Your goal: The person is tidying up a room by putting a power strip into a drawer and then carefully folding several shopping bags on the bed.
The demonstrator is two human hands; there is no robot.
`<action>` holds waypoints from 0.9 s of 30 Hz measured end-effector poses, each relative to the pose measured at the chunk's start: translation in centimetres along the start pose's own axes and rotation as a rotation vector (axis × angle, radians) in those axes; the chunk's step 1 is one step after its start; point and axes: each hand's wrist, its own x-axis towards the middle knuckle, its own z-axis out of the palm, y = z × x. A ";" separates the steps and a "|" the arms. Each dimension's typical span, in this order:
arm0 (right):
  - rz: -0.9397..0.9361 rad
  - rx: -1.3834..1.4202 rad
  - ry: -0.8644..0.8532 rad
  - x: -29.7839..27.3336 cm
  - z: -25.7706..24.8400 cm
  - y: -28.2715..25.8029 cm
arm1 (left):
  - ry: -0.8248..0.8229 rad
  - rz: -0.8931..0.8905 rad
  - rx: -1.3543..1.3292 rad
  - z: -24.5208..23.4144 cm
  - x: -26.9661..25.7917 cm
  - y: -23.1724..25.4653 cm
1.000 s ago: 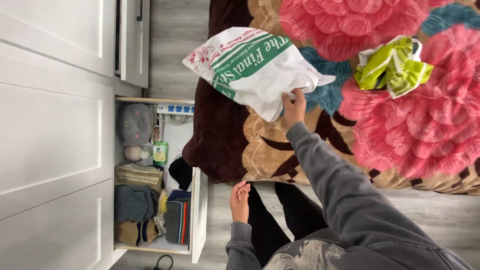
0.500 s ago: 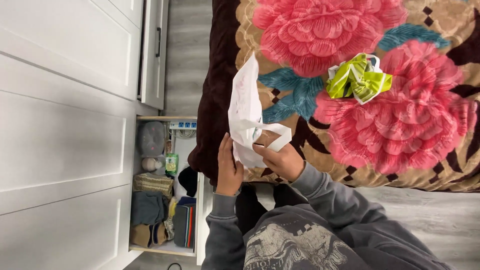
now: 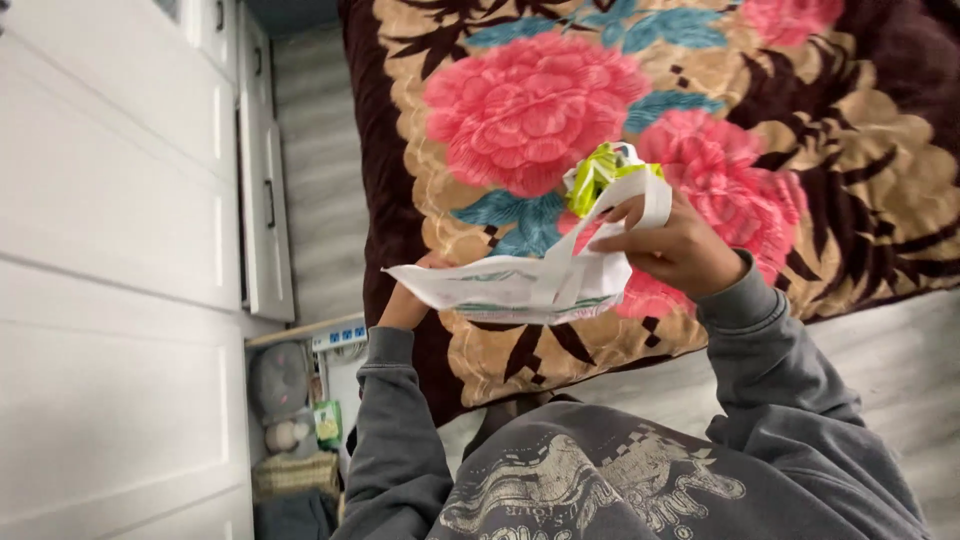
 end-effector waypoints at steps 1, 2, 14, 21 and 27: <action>0.014 -0.039 0.022 -0.6 -1.0 0.5 | -0.041 0.023 -0.002 0.5 0.7 0.6; 0.061 -0.179 0.108 -1.2 -2.0 0.9 | -0.072 0.001 -0.113 1.0 1.5 1.2; 1.045 0.447 0.730 -18.0 8.4 9.7 | 0.154 -0.312 -0.541 7.6 2.9 3.5; 1.645 0.571 0.315 -33.5 28.6 13.2 | 0.195 -0.428 -0.655 12.3 -1.0 3.8; 1.452 1.149 0.182 -34.5 25.4 6.8 | 0.183 -0.317 -0.529 10.9 -3.3 -12.5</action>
